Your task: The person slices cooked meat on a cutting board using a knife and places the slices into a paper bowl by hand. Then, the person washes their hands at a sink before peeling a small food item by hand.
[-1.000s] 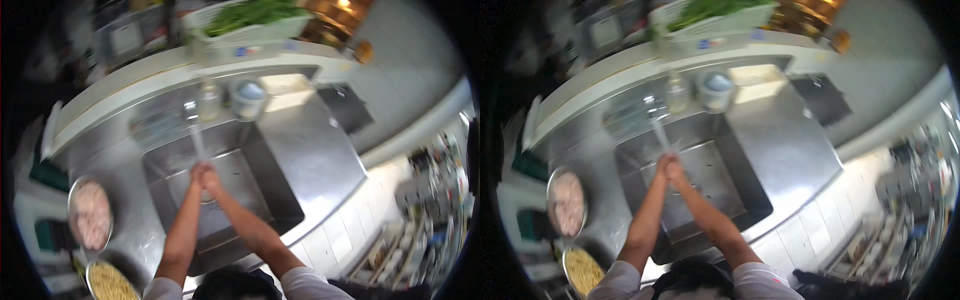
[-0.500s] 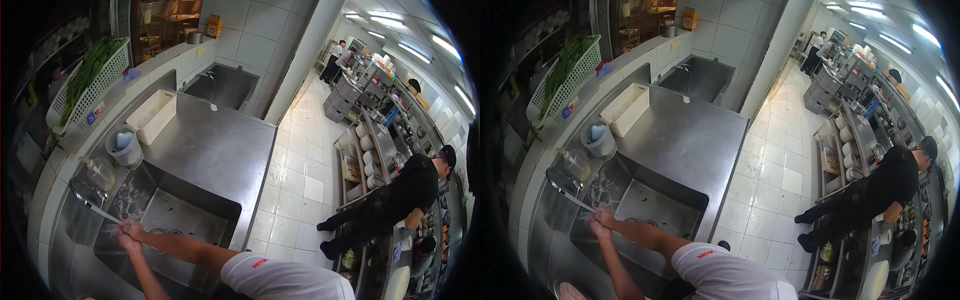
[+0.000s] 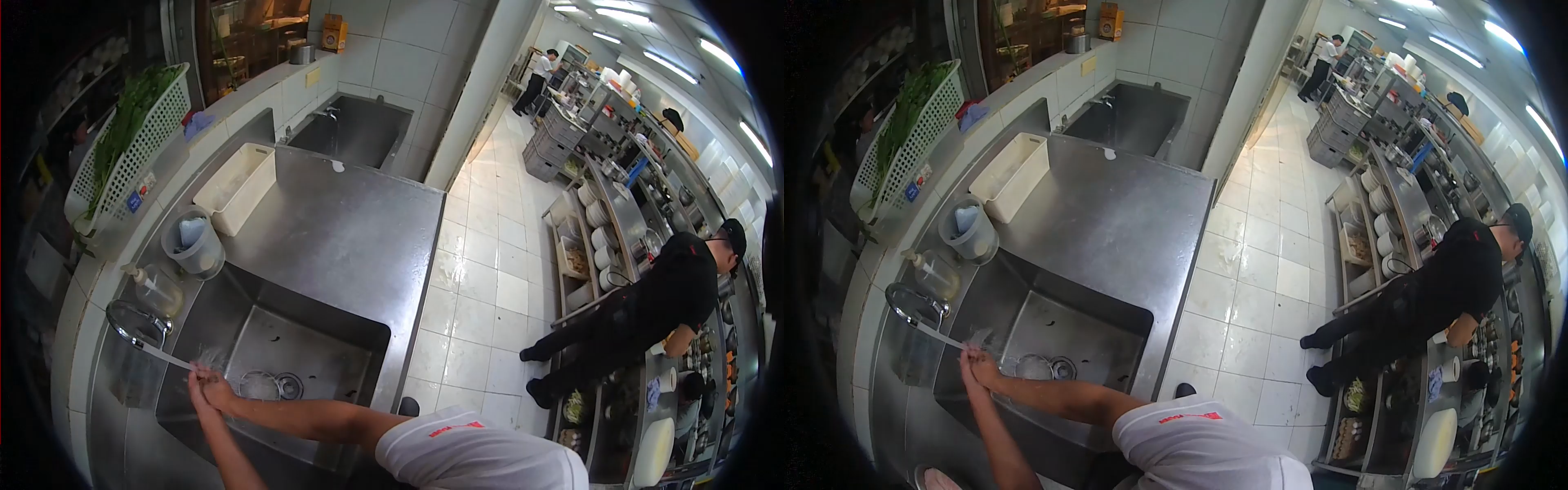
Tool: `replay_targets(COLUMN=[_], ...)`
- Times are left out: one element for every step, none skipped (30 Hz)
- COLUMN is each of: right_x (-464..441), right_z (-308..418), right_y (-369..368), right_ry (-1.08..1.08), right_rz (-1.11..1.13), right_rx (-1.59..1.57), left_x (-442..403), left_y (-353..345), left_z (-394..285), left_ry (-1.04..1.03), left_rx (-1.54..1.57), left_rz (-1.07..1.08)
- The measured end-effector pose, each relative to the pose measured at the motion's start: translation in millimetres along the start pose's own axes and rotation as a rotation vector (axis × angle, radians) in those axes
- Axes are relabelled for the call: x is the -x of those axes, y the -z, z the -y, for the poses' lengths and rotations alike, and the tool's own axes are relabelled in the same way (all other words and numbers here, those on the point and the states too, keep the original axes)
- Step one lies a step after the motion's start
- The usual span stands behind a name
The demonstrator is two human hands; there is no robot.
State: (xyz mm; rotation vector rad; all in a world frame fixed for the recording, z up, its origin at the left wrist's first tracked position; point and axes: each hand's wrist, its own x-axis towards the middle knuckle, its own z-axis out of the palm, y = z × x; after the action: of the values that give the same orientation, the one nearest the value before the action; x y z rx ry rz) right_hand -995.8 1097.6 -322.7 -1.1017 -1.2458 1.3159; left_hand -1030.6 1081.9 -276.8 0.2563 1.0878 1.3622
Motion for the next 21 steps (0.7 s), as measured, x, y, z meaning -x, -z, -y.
replay_targets(right_x=[-3.2,7.2,24.3,43.9,57.1,67.3,66.5,57.3,43.1,34.7,19.8,-3.8,-11.2,-16.7,-22.1,-24.6,-27.2,-31.4,-22.3,-18.4,-17.4], right_z=[-28.2,-12.9,16.6,45.0,70.9,96.2,101.3,108.4,112.8,109.5,91.7,62.5,55.8,55.9,55.7,53.1,49.0,44.0,53.1,55.1,47.0], right_y=[-17.7,-14.3,-4.4,6.2,16.0,25.2,28.5,35.4,45.9,49.5,46.5,38.1,31.9,28.1,24.4,24.9,24.4,22.8,38.1,50.3,55.3], right_ry=[0.063,0.016,-0.067,-0.142,-0.234,-0.319,-0.544,-0.547,-0.671,-0.794,-0.795,-0.649,-0.574,-0.501,-0.469,-0.453,-0.438,-0.443,-0.176,-0.223,-0.332], right_rz=[-0.253,-0.265,-0.247,-0.228,-0.196,-0.166,-0.032,-0.031,0.01,0.054,0.059,0.157,0.209,0.261,0.272,0.317,0.363,0.46,0.431,0.497,0.552], right_rx=[-0.216,-0.242,-0.239,-0.229,-0.249,-0.27,-0.374,-0.381,-0.594,-0.81,-0.813,-0.898,-0.939,-0.982,-0.88,-0.934,-0.987,-1.196,-1.02,-1.04,-1.098], left_x=[-13.9,-30.0,-46.9,-65.8,-86.8,-108.1,-126.6,-139.4,-144.6,-124.9,-84.0,-44.7,-25.8,-14.7,-10.4,-7.7,-8.1,-8.3,-12.9,-18.4,-13.0], left_y=[7.9,15.9,23.8,30.4,39.0,47.1,57.4,65.8,74.7,66.3,37.1,9.2,0.2,-3.6,-7.0,-8.3,-2.9,6.3,10.7,9.7,-1.2], left_z=[1.2,1.7,4.1,6.1,8.7,13.2,17.7,23.1,24.3,18.0,11.3,5.7,4.0,3.0,2.0,1.7,5.0,4.6,6.8,8.0,2.4], left_ry=[-0.005,-0.025,-0.047,-0.071,-0.13,-0.202,-0.312,-0.421,-0.548,-0.549,-0.379,-0.209,-0.213,-0.176,-0.154,-0.138,-0.089,-0.054,0.077,0.187,-0.096], left_rx=[-0.027,-0.064,-0.102,-0.148,-0.235,-0.343,-0.472,-0.535,-0.367,-0.376,-0.207,-0.036,-0.037,0.24,0.378,0.516,0.635,0.725,0.879,1.034,0.701], left_rz=[0.005,0.009,0.01,0.012,0.012,0.008,0.009,0.048,0.29,0.287,0.233,0.175,0.168,0.091,0.048,0.003,0.5,0.994,0.983,0.965,0.824])
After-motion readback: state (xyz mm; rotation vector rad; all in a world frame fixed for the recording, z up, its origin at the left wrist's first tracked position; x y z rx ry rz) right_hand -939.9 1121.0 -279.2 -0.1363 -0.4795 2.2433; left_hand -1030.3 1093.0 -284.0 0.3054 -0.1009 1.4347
